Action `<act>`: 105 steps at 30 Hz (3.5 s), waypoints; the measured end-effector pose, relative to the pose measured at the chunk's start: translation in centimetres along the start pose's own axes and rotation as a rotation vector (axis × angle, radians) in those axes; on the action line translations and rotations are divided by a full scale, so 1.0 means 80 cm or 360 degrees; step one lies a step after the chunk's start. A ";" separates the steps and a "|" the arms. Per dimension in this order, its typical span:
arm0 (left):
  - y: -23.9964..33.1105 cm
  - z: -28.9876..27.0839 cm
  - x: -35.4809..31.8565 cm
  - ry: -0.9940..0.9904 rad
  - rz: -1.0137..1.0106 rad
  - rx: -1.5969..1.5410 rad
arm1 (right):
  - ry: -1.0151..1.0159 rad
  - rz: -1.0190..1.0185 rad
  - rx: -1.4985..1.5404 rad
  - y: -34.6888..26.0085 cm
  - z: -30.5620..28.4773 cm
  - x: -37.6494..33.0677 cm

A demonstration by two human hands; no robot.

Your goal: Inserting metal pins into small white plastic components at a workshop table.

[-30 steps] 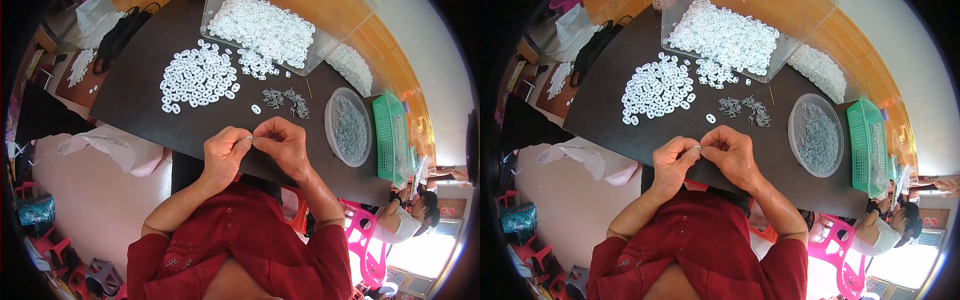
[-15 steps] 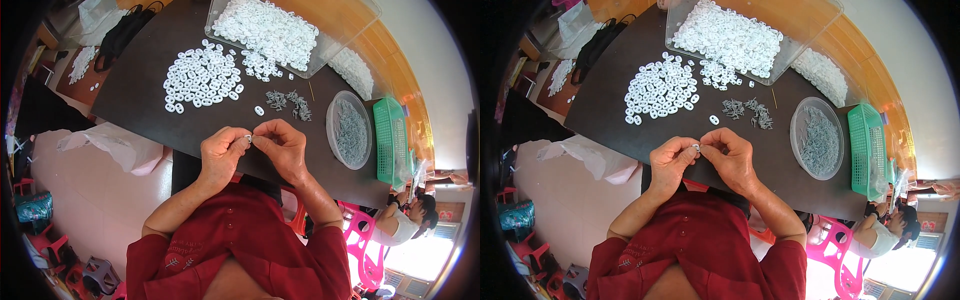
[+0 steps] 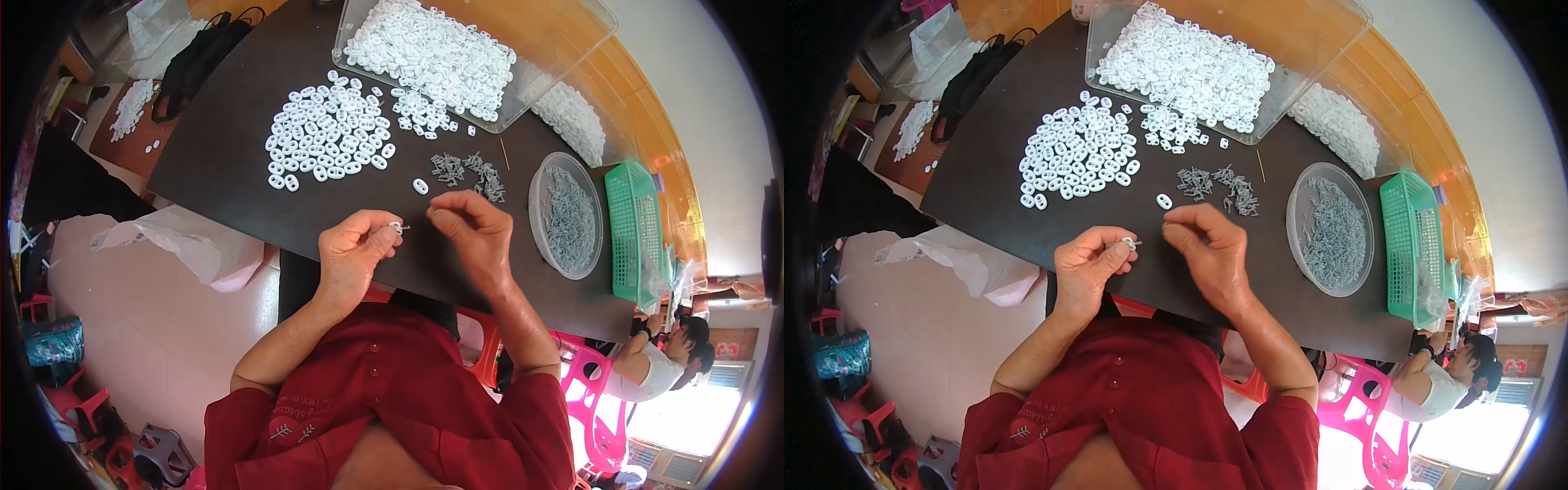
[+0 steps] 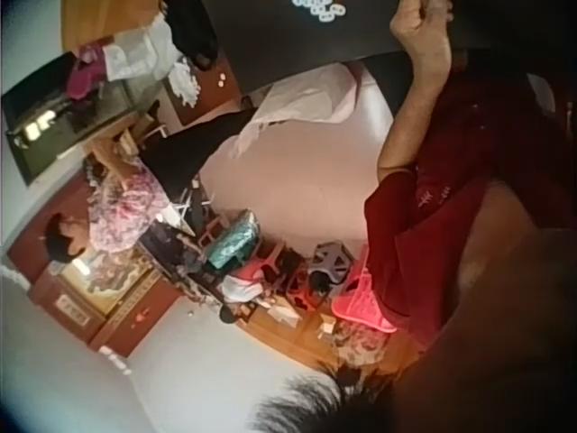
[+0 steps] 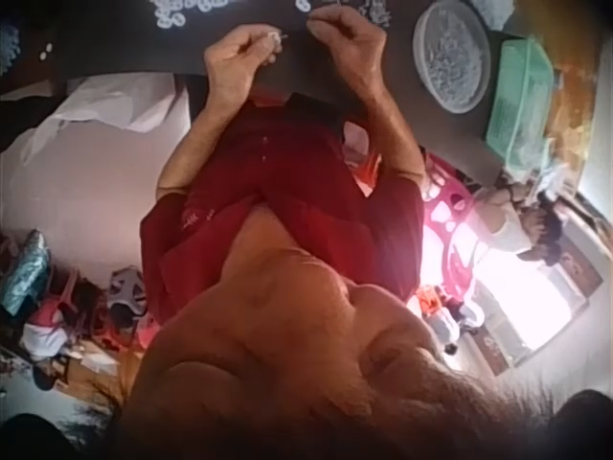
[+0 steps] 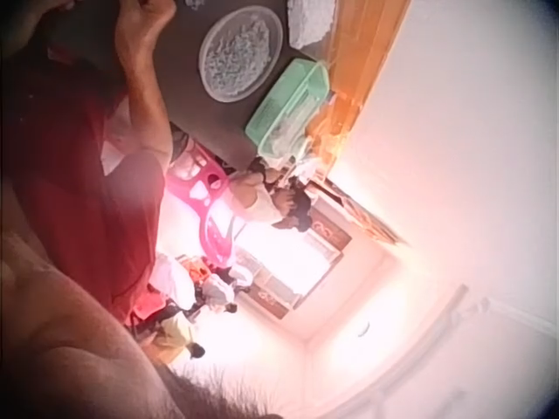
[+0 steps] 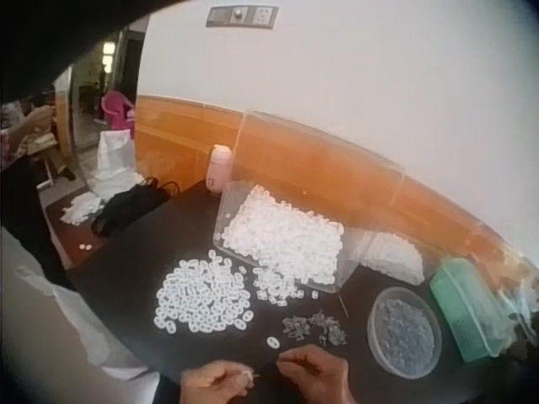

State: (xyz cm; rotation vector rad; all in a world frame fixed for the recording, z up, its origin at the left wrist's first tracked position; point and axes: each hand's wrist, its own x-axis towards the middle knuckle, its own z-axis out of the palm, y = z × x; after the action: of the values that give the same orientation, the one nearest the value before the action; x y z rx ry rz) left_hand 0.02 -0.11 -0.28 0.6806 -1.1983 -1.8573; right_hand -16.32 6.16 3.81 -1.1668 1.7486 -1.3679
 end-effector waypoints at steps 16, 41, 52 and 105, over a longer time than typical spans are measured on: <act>0.004 -0.007 0.006 0.0023 -0.0097 -0.0068 | 0.0044 -0.1081 -0.1605 0.035 0.013 0.062; 0.017 0.009 0.002 0.0110 -0.0175 -0.0071 | -0.0244 0.0278 0.0585 0.004 0.008 0.012; 0.015 0.009 0.002 0.0096 -0.0148 -0.0022 | -0.0224 0.0140 0.0504 0.001 0.014 0.011; -0.003 0.014 0.000 -0.0092 0.0009 -0.0068 | -0.0059 -0.0175 0.0165 0.009 0.026 -0.006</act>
State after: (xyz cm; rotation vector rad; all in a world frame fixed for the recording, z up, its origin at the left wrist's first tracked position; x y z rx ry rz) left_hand -0.95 0.49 -0.07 0.6030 -1.1929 -1.9041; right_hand -14.46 5.82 2.52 -1.2385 1.5884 -1.4734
